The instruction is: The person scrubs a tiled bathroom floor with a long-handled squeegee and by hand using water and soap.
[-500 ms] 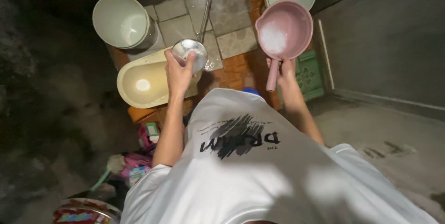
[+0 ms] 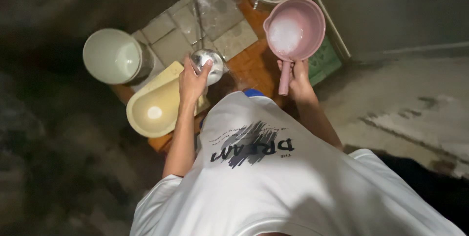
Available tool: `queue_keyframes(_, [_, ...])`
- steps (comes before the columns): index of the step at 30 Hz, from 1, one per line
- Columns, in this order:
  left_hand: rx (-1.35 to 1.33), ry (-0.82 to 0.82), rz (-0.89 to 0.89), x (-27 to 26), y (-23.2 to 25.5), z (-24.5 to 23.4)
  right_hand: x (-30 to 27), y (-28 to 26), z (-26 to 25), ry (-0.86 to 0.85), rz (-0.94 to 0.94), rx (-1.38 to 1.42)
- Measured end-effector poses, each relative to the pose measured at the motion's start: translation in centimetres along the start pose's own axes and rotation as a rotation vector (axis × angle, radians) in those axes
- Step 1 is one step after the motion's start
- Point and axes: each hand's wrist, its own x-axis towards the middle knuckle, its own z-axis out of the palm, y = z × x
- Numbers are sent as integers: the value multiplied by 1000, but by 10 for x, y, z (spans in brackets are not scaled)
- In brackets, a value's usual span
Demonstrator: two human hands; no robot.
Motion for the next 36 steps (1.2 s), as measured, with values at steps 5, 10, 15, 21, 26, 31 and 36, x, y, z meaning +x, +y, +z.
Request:
queue_keyframes(5, [47, -32, 164, 20, 12, 17, -14, -8, -32, 28, -38, 75])
queue_keyframes(10, [46, -79, 167, 41, 24, 35, -11, -4, -69, 8, -126, 118])
queue_keyframes(15, [46, -105, 201, 61, 45, 50, 5, 0, -108, -163, -295, 218])
queue_keyframes(21, [19, -95, 252, 74, 64, 70, -38, -41, -82, 17, -268, 166])
queue_keyframes(26, [69, -257, 131, 77, 82, 90, -93, -60, -52, 171, -212, 225])
queue_keyframes(31, [152, -239, 369, 90, 85, 96, -118, -47, -55, 341, -221, 380])
queue_keyframes(36, [161, -435, 198, 88, 118, 77, -122, -7, -74, 318, -404, 414])
